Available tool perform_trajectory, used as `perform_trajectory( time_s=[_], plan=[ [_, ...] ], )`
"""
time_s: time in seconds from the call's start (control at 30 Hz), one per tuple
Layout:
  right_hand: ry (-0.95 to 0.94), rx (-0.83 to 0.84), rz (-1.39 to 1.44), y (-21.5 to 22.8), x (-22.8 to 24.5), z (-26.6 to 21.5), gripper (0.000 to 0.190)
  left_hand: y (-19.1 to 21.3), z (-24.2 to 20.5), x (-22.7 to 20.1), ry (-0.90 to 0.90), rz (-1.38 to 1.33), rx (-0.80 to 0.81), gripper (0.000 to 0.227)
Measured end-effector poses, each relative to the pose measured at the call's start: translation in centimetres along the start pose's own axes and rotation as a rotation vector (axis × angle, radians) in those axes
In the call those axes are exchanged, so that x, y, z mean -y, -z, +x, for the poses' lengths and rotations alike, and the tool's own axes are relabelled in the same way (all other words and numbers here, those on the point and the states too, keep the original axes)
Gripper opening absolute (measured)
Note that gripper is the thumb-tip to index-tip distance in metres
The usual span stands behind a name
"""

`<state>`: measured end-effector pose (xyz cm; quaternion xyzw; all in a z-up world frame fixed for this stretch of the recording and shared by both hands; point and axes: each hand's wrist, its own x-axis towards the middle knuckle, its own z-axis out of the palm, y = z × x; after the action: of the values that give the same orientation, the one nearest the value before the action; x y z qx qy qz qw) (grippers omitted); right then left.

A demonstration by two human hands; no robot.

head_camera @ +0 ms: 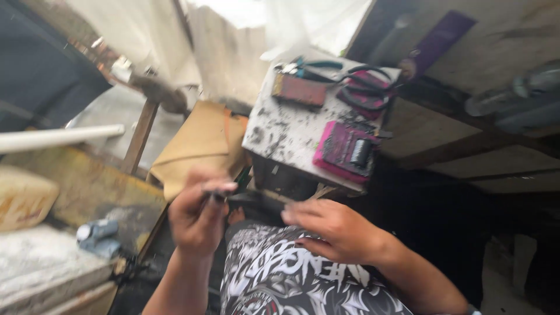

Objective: The person holds a long, thin metal strip and uses shears to trim its edge. They then rub the strip against a pink sharpening block on a small table to sharpen it. The person repeats this process, alternating between trimming and sharpening.

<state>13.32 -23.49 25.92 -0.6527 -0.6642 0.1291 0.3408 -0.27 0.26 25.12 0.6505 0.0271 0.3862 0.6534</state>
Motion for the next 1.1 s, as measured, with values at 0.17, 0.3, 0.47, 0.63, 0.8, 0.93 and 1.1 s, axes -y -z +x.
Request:
perform_trajectory(
  time_s=[0.17,0.3,0.47,0.63,0.8,0.93,1.1],
  plan=[
    [-0.089,-0.292,-0.299,10.6,-3.9,-0.3,0.015,3.7,-2.8,1.7,0.003,0.198,-0.065,0.019],
    [-0.77,-0.125,-0.622,14.0,-14.8,1.3,0.035,4.9,-4.8,3.8,0.256,0.079,-0.166,0.038],
    [-0.798,0.098,-0.829,13.2,-22.0,2.6,0.056,4.2,-5.7,6.4,0.402,-0.016,-0.356,0.036],
    [-0.804,0.254,-1.041,13.9,-23.4,2.8,0.056,4.4,-6.4,6.3,0.446,-0.078,-0.286,0.072],
    [-0.813,0.007,-1.023,15.8,-22.8,0.5,0.057,4.8,-6.4,6.2,0.348,-0.159,-0.194,0.051],
    [-0.869,-0.122,-0.948,16.7,-19.4,-1.8,0.06,4.5,-4.9,6.0,0.198,0.051,-0.256,0.041],
    [-0.968,-0.414,-0.474,13.6,-6.3,-3.0,0.035,4.9,-2.6,5.9,0.067,0.258,-0.286,0.022]
  ],
)
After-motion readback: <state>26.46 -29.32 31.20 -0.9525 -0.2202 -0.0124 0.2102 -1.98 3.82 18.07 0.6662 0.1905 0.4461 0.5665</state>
